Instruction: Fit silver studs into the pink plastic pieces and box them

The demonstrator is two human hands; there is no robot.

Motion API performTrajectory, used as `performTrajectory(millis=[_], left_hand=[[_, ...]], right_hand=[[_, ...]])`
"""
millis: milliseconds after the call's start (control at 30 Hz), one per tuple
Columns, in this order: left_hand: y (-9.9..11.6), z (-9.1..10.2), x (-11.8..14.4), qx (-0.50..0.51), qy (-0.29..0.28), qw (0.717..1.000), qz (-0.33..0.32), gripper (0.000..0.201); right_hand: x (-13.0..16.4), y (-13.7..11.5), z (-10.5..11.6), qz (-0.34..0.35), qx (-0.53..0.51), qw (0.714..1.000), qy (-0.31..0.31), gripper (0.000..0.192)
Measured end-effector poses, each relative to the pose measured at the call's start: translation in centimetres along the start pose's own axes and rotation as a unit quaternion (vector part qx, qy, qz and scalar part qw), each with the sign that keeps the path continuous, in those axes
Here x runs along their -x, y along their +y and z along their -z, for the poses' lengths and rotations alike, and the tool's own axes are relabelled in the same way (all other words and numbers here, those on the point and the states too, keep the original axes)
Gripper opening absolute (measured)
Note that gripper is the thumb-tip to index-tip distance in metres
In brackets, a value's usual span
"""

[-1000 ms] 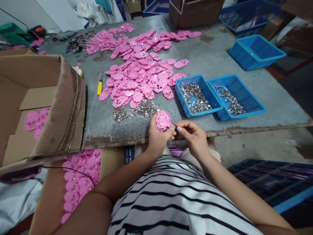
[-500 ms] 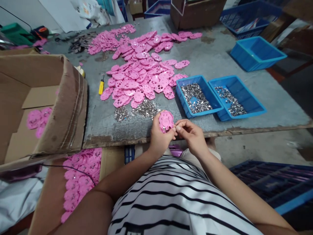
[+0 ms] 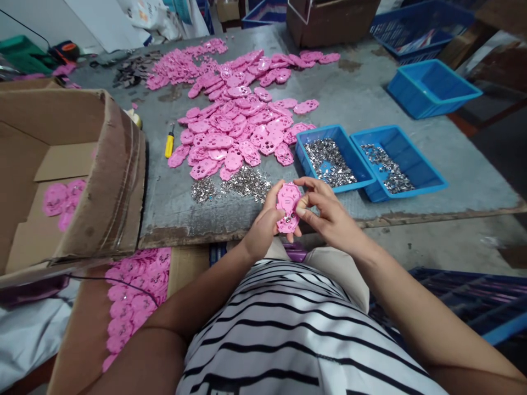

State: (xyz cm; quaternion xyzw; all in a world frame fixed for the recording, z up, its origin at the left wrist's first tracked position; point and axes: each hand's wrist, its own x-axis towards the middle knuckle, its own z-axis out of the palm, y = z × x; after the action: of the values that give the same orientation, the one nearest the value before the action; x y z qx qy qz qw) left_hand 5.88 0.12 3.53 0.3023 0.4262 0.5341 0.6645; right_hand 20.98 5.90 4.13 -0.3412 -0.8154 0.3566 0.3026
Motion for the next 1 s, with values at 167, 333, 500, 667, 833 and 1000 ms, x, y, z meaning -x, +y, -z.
performTrajectory(millis=[167, 333, 500, 667, 833, 1000], left_hand=[[-0.2, 0.2, 0.0, 0.002, -0.032, 0.999, 0.003, 0.075], [-0.1, 0.1, -0.1, -0.008, -0.034, 0.999, 0.006, 0.079], [-0.3, 0.2, -0.3, -0.010, -0.041, 0.999, 0.007, 0.077], [-0.2, 0.1, -0.4, -0.014, -0.035, 0.999, 0.012, 0.074], [0.0, -0.3, -0.4, 0.018, -0.017, 1.000, 0.017, 0.070], [-0.4, -0.4, -0.7, -0.006, -0.011, 1.000, -0.013, 0.068]], right_hand=[[-0.2, 0.0, 0.3, 0.008, 0.005, 1.000, -0.020, 0.013], [-0.4, 0.1, 0.7, 0.017, 0.017, 0.999, -0.042, 0.014], [-0.6, 0.4, 0.8, 0.013, 0.009, 0.997, -0.070, 0.015], [-0.5, 0.5, 0.3, -0.006, 0.004, 0.999, -0.033, 0.014], [-0.1, 0.1, -0.2, -0.003, 0.013, 1.000, 0.016, 0.012], [0.1, -0.1, -0.4, -0.001, 0.006, 0.999, 0.035, 0.010]])
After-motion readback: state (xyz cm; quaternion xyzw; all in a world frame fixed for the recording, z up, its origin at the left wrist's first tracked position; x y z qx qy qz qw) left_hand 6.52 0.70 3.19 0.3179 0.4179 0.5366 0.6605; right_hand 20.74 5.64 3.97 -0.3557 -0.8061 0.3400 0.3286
